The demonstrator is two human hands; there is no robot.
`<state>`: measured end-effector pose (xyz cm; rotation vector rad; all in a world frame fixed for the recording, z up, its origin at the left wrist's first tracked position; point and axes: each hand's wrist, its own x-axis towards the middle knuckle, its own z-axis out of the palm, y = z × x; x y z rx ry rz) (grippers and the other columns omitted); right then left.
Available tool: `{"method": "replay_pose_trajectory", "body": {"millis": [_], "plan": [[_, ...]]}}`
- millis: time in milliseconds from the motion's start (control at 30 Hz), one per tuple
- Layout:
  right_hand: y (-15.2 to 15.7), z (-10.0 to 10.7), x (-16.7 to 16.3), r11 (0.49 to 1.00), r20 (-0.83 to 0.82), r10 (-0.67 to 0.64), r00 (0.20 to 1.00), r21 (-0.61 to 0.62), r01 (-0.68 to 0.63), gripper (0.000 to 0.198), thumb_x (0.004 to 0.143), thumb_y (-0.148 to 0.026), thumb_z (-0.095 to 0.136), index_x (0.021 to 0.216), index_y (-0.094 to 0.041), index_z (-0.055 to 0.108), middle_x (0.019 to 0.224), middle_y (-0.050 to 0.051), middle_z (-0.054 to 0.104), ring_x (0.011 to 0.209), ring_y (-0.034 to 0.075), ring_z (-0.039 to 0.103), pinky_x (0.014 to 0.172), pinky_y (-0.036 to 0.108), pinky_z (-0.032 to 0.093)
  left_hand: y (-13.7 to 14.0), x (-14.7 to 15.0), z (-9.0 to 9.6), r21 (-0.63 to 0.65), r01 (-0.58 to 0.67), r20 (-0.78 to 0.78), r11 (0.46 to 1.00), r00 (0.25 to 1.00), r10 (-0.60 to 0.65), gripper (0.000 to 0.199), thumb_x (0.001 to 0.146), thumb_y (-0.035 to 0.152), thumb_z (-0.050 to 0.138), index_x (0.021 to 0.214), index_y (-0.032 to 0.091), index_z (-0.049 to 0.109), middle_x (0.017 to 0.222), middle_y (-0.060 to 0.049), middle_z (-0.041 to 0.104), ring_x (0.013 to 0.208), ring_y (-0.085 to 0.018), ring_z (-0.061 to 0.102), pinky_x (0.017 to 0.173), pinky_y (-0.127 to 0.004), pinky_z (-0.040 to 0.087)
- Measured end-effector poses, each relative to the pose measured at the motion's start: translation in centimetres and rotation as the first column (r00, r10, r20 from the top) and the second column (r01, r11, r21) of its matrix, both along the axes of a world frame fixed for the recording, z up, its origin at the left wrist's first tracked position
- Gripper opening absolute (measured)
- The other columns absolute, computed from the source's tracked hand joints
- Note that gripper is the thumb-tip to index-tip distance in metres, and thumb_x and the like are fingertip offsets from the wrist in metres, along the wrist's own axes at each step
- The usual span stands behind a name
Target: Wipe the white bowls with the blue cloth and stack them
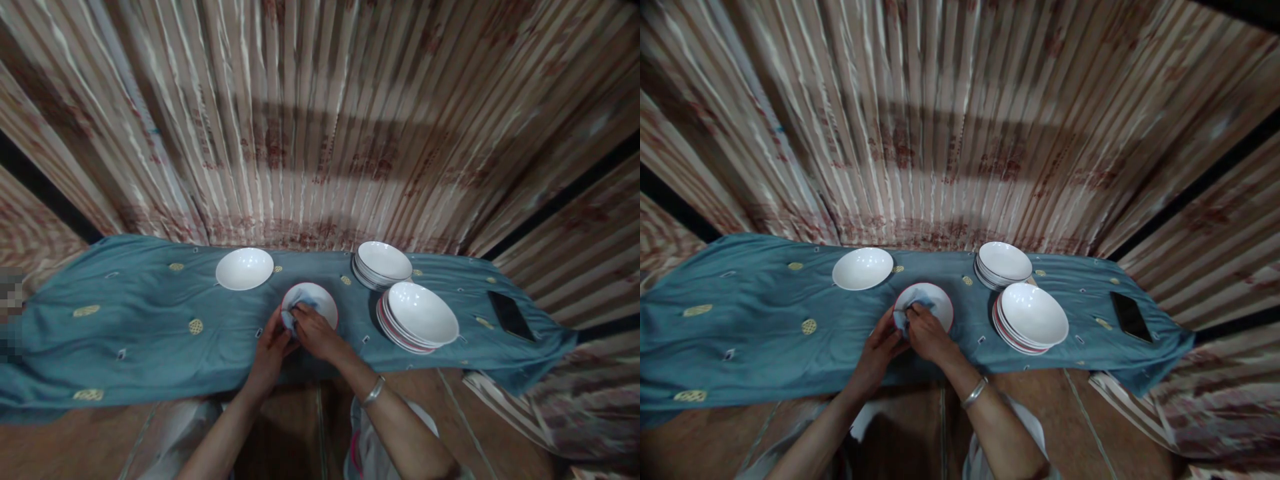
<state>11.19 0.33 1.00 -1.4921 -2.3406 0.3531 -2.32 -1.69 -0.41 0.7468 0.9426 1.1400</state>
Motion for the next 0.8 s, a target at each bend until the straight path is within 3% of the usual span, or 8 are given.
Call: {"method": "replay_pose_trajectory", "body": {"millis": [167, 367, 567, 667, 800], "plan": [[0.8, 0.4, 1.0, 0.992, 0.219, -0.124, 0.968, 0.019, 0.123, 0.029, 0.084, -0.009, 0.045, 0.109, -0.008, 0.060, 0.123, 0.019, 0.054, 0.117, 0.025, 0.048, 0.100, 0.040, 0.040, 0.1, 0.0, 0.3, 0.010, 0.004, 0.025, 1.000, 1.000, -0.004, 0.069, 0.063, 0.035, 0.075, 0.127, 0.024, 0.051, 0.131, -0.011, 0.053, 0.119, -0.034, 0.050, 0.082, -0.044, 0.055], [0.1, 1.2, 2.4, 0.984, 0.315, -0.131, 0.940, -0.077, 0.163, 0.025, 0.085, -0.009, 0.044, 0.089, -0.011, 0.068, 0.100, 0.016, 0.066, 0.096, 0.024, 0.060, 0.086, 0.036, 0.046, 0.0, 0.1, 0.5, 0.001, -0.008, 0.035, 1.000, 0.999, 0.008, 0.067, 0.063, 0.034, 0.074, 0.125, 0.024, 0.052, 0.129, -0.010, 0.055, 0.116, -0.034, 0.052, 0.082, -0.045, 0.055], [0.0, 1.5, 2.3, 0.981, 0.035, 0.063, 0.997, -0.187, -0.056, 0.016, 0.084, -0.017, 0.054, 0.081, -0.017, 0.070, 0.086, 0.006, 0.071, 0.083, 0.018, 0.064, 0.071, 0.024, 0.044, 0.1, 0.1, 0.9, -0.004, -0.024, 0.030, 1.000, 0.999, 0.024, 0.057, 0.071, 0.046, 0.066, 0.123, 0.024, 0.055, 0.138, -0.009, 0.048, 0.127, -0.034, 0.042, 0.082, -0.045, 0.055], [0.4, 1.2, 1.5, 0.985, -0.083, 0.010, 0.997, -0.172, -0.024, 0.017, 0.084, -0.017, 0.053, 0.080, -0.017, 0.069, 0.083, 0.004, 0.071, 0.081, 0.016, 0.064, 0.070, 0.023, 0.043, 0.2, 0.2, 1.0, -0.017, -0.020, 0.032, 1.000, 0.999, 0.021, 0.058, 0.074, 0.052, 0.062, 0.124, 0.024, 0.055, 0.141, -0.008, 0.046, 0.131, -0.034, 0.038, 0.085, -0.047, 0.054], [1.5, 1.0, 0.3, 0.978, -0.188, -0.162, 0.969, -0.158, 0.133, 0.020, 0.087, -0.016, 0.049, 0.081, -0.018, 0.068, 0.084, 0.003, 0.071, 0.079, 0.016, 0.063, 0.070, 0.022, 0.043, 0.1, 0.4, 0.7, 0.028, -0.006, 0.022, 1.000, 1.000, 0.005, 0.056, 0.077, 0.053, 0.058, 0.126, 0.026, 0.054, 0.144, -0.007, 0.042, 0.134, -0.033, 0.033, 0.088, -0.047, 0.052]]}}
